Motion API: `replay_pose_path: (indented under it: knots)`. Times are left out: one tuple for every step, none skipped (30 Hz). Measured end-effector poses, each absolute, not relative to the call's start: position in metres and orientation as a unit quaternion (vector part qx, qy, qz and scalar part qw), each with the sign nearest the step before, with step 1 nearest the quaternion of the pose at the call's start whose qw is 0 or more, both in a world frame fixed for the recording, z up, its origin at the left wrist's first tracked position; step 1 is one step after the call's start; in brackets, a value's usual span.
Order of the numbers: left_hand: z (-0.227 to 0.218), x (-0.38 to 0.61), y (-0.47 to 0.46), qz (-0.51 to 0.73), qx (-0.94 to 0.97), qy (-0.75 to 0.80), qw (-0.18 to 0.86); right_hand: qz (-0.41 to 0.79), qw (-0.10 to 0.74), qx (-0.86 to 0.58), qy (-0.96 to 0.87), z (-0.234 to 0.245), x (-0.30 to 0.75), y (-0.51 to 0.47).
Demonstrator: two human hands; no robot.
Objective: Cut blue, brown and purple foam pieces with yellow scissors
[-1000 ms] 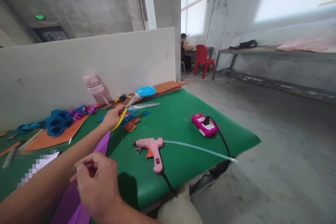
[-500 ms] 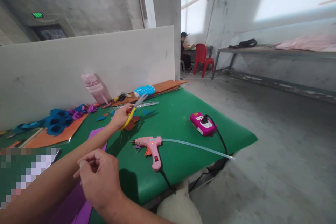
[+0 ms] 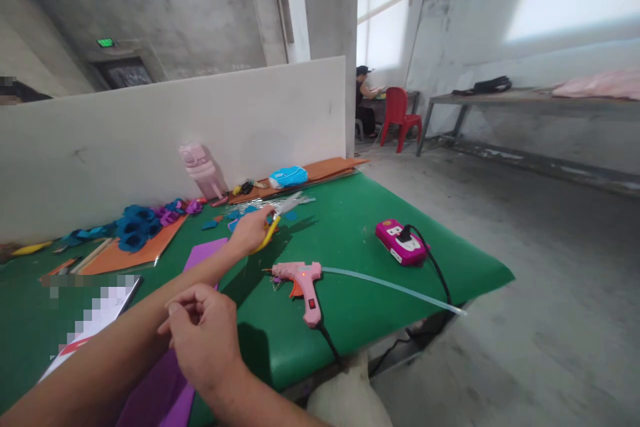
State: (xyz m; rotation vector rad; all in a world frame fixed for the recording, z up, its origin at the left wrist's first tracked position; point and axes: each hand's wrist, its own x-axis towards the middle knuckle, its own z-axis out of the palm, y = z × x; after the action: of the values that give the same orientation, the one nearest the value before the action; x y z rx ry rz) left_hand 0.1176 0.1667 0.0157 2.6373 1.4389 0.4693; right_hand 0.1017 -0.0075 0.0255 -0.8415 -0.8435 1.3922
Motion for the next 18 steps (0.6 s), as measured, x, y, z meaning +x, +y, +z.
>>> replay_pose_path:
  knots:
    - [0.009, 0.124, 0.163, 0.145, 0.866, 0.476, 0.05, 0.599, 0.611, -0.364, -0.369, 0.024, 0.101, -0.007]
    - [0.002, 0.129, 0.16, 0.139, 0.864, 0.481, 0.05, 0.596, 0.612, -0.365, -0.371, 0.022, 0.101, -0.007]
    - [-0.003, 0.133, 0.158, 0.136, 0.862, 0.486, 0.052, 0.593, 0.612, -0.367, -0.374, 0.02, 0.102, -0.006]
    - [-0.007, 0.136, 0.157, 0.138, 0.859, 0.491, 0.055, 0.592, 0.61, -0.371, -0.375, 0.018, 0.103, -0.006]
    - [-0.009, 0.137, 0.157, 0.144, 0.854, 0.496, 0.06, 0.592, 0.607, -0.373, -0.376, 0.017, 0.104, -0.006]
    - [-0.01, 0.137, 0.158, 0.154, 0.85, 0.499, 0.068, 0.592, 0.606, -0.375, -0.377, 0.016, 0.106, -0.006]
    - [-0.01, 0.135, 0.16, 0.169, 0.846, 0.5, 0.077, 0.592, 0.604, -0.375, -0.378, 0.015, 0.107, -0.006]
    - [-0.008, 0.132, 0.163, 0.188, 0.841, 0.5, 0.089, 0.592, 0.604, -0.375, -0.38, 0.015, 0.109, -0.006]
    - [-0.005, 0.128, 0.166, 0.211, 0.835, 0.498, 0.103, 0.591, 0.603, -0.375, -0.382, 0.015, 0.11, -0.006]
    - [-0.001, 0.122, 0.17, 0.237, 0.827, 0.495, 0.119, 0.591, 0.603, -0.375, -0.382, 0.015, 0.111, -0.006]
    - [0.003, 0.116, 0.174, 0.265, 0.819, 0.49, 0.137, 0.592, 0.602, -0.375, -0.382, 0.015, 0.112, -0.006]
    - [0.008, 0.109, 0.179, 0.296, 0.807, 0.486, 0.156, 0.594, 0.601, -0.375, -0.382, 0.015, 0.112, -0.006]
    - [0.013, 0.101, 0.185, 0.326, 0.794, 0.481, 0.177, 0.596, 0.6, -0.373, -0.383, 0.014, 0.112, -0.006]
    - [0.018, 0.094, 0.19, 0.357, 0.778, 0.476, 0.2, 0.597, 0.599, -0.371, -0.384, 0.014, 0.111, -0.006]
    - [0.023, 0.086, 0.194, 0.387, 0.761, 0.47, 0.224, 0.599, 0.597, -0.369, -0.385, 0.013, 0.11, -0.005]
    - [0.028, 0.079, 0.196, 0.414, 0.743, 0.464, 0.247, 0.6, 0.596, -0.368, -0.387, 0.013, 0.109, -0.005]
    - [0.032, 0.073, 0.197, 0.438, 0.726, 0.457, 0.269, 0.601, 0.595, -0.368, -0.388, 0.012, 0.108, -0.005]
    - [0.035, 0.066, 0.195, 0.459, 0.709, 0.45, 0.289, 0.602, 0.592, -0.37, -0.387, 0.012, 0.106, -0.004]
